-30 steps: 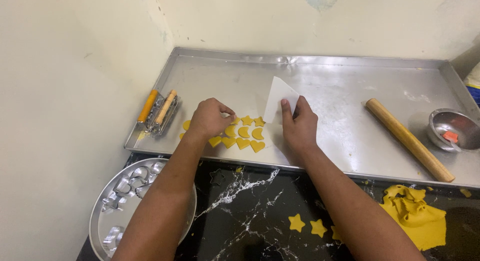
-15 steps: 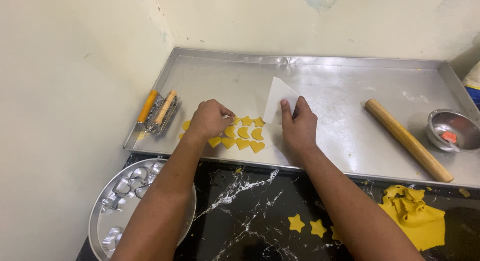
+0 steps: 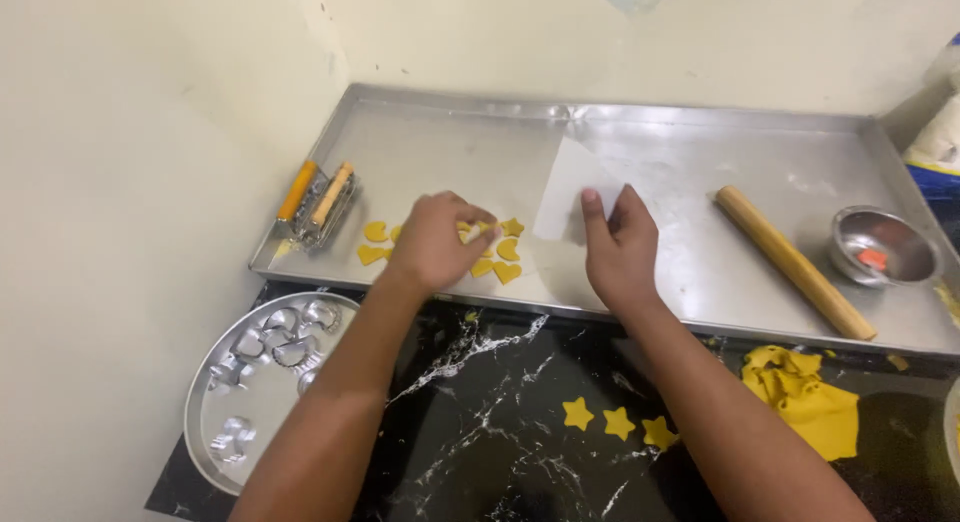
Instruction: Cutting shapes from yellow dough and arranging them on a metal tray.
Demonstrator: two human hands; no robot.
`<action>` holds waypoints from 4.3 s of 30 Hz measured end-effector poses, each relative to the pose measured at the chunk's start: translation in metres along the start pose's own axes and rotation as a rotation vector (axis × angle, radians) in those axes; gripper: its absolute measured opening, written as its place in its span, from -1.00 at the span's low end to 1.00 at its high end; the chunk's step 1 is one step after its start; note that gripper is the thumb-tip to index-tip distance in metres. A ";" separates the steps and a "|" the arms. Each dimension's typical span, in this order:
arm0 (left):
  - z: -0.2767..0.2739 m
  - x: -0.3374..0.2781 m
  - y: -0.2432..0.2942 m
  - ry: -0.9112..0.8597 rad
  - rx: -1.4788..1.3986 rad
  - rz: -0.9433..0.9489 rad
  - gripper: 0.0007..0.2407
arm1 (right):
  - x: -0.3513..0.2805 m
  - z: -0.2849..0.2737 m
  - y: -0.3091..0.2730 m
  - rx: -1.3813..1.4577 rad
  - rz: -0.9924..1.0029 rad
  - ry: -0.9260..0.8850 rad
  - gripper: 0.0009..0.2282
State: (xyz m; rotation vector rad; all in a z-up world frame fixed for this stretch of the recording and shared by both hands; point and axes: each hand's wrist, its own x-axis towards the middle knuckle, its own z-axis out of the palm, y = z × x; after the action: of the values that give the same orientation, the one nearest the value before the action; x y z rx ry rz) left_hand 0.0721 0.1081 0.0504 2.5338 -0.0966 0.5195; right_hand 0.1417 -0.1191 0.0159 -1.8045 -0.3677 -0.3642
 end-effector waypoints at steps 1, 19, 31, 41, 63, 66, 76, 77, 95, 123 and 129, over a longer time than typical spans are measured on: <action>-0.001 -0.003 0.011 0.004 -0.003 0.005 -0.83 | -0.001 -0.010 0.000 -0.003 -0.006 0.004 -0.75; 0.090 -0.106 0.135 -0.507 -0.158 0.271 -0.74 | -0.128 -0.178 0.001 -0.150 0.273 -0.165 -0.73; 0.111 -0.120 0.138 -0.379 -0.186 0.352 -0.72 | -0.130 -0.180 0.023 -0.135 0.322 -0.212 -0.74; 0.113 -0.119 0.143 -0.371 -0.275 0.280 -0.84 | -0.131 -0.183 0.028 -0.061 0.355 -0.226 -0.72; 0.109 -0.110 0.140 -0.330 -0.441 0.182 -0.90 | -0.131 -0.180 0.034 0.148 0.431 -0.249 -0.70; 0.111 -0.110 0.140 -0.325 -0.609 0.024 -0.88 | -0.129 -0.176 0.023 0.287 0.522 -0.205 -0.70; 0.099 -0.101 0.120 -0.345 -1.101 -0.258 -0.80 | -0.106 -0.143 -0.005 0.523 0.684 -0.122 -0.73; 0.097 -0.098 0.113 -0.329 -1.114 -0.231 -0.80 | -0.102 -0.136 -0.007 0.534 0.683 -0.127 -0.72; 0.000 0.022 -0.063 0.156 -0.473 -0.301 -0.80 | 0.019 0.069 -0.014 0.231 0.184 -0.079 -0.69; 0.012 0.035 -0.073 -0.161 -0.010 -0.656 -0.82 | 0.023 0.095 0.001 -0.147 0.251 -0.197 -0.72; -0.002 0.033 -0.072 -0.190 0.036 -0.562 -0.84 | 0.022 0.096 0.005 -0.181 0.155 -0.151 -0.68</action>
State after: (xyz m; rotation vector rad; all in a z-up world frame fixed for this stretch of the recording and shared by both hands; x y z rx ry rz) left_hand 0.1146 0.1720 0.0288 2.4841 0.5438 0.0577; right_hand 0.1691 -0.0262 -0.0038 -2.0304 -0.3049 -0.1563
